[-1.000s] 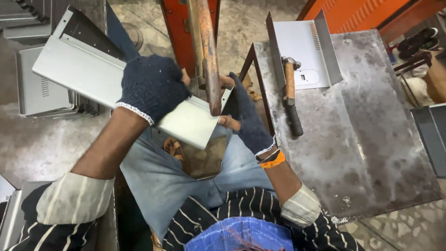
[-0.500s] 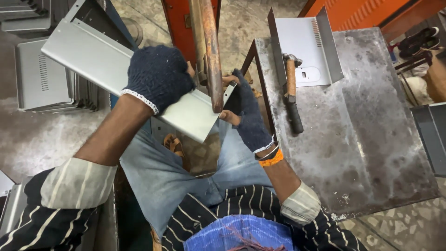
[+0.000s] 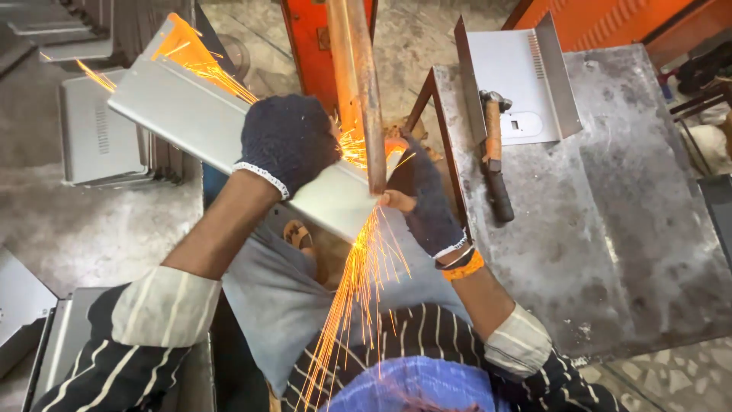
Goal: Assembling metal parts to form enclosures using a spot welder and a hammer.
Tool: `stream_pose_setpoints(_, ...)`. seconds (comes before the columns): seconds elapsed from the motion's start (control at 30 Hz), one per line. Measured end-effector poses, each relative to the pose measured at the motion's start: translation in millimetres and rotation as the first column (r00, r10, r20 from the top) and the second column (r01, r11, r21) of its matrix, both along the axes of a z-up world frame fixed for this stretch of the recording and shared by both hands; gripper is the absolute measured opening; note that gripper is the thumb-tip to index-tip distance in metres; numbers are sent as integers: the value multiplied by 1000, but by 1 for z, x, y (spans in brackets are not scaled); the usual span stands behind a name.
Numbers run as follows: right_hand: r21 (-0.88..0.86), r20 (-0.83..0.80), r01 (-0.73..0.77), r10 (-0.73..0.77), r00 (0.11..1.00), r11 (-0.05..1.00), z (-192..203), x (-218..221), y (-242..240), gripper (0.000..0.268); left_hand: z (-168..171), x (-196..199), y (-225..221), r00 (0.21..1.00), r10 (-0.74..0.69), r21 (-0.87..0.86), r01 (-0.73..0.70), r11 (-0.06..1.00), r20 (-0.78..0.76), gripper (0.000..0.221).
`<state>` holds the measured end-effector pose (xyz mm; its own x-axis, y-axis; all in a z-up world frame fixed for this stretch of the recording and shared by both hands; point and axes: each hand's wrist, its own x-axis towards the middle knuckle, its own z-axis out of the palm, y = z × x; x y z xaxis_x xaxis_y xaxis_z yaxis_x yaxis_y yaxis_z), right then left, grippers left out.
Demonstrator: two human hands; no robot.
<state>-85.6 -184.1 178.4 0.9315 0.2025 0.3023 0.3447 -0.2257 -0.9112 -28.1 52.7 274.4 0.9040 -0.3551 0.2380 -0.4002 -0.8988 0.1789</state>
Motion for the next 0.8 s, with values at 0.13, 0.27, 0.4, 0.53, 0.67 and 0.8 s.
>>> stream_pose_setpoints(0.13,325,-99,-115,155,983,939,12,15,0,90,15,6,-5,999,51,-33,-51,998,12,23)
stream_pose_setpoints(0.27,349,-74,-117,152,986,930,1,42,-4,61,11,26,-11,994,101,-105,-103,989,-33,17)
stream_pose_setpoints(0.4,627,-145,-162,318,937,762,5,44,-8,71,-2,35,-14,994,112,-105,-111,988,3,21)
stream_pose_setpoints(0.53,504,-146,-139,242,959,852,9,44,-7,63,0,36,-14,995,92,-162,-87,983,26,22)
stream_pose_setpoints(0.67,642,-166,-160,339,926,750,12,47,-5,65,4,39,-14,997,73,-146,-73,987,-5,26)
stream_pose_setpoints(0.8,734,-231,-108,396,889,670,6,46,-9,64,6,39,-20,992,66,-61,-73,995,-106,20)
